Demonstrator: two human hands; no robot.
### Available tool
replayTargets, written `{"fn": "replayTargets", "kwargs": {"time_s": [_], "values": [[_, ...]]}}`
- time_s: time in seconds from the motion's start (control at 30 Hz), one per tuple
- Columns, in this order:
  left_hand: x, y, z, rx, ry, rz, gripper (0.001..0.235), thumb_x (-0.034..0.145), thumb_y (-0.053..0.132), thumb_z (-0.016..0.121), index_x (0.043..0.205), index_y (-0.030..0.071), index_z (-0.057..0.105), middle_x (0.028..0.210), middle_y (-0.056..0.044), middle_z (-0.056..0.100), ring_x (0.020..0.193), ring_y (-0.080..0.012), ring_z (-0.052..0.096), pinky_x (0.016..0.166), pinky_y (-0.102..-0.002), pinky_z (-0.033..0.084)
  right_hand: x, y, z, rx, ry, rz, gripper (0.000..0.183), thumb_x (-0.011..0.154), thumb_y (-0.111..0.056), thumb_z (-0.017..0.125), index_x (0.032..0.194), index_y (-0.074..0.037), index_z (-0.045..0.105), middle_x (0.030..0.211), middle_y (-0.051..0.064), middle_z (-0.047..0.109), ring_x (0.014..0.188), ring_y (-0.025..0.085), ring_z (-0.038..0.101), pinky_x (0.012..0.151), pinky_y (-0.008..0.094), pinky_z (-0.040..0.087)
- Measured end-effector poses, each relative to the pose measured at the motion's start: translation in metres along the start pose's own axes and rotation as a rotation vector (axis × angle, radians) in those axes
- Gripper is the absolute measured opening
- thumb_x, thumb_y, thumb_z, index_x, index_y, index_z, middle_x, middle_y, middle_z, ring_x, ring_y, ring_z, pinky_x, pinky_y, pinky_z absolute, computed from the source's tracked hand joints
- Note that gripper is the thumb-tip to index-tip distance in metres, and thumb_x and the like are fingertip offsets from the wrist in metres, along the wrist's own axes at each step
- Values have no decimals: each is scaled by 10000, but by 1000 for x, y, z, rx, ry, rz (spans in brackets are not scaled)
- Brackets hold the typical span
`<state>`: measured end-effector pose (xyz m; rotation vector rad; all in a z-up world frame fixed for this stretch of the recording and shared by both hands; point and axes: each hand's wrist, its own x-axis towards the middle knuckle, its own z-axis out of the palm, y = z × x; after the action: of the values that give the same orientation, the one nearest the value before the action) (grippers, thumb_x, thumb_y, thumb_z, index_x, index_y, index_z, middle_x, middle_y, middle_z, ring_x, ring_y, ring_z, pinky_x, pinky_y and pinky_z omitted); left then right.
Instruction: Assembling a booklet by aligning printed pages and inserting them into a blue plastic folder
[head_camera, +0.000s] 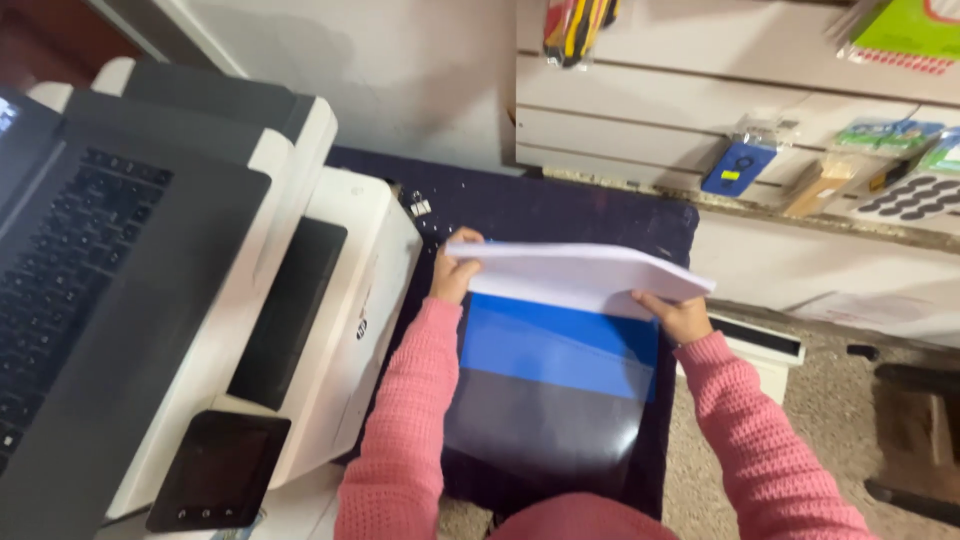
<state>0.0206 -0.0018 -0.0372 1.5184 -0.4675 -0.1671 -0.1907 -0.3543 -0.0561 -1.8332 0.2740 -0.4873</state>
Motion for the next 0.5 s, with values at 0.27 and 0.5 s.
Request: {"fn": "replayTargets", "kwargs": {"time_s": [0.27,0.5], "values": [[-52,73,15,5,272,49,685,771,12,611,1446,61,505,1431,-174,491,1403,-311,378,1218,-443,243,-18,-125,-24,-57,-222,-335,482,857,-550,711,981,-105,847,1010,103,822,955,242,786,835,355,593],[-115,112,2,-789,5,-733,733,1030,506,286,1528,-5,457,1288,-273,635,1116,-349,677,944,-424,560,-64,-152,-35,-137,-258,-620,152,892,-193,722,883,-90,834,922,72,830,947,308,791,958,471,578]]}}
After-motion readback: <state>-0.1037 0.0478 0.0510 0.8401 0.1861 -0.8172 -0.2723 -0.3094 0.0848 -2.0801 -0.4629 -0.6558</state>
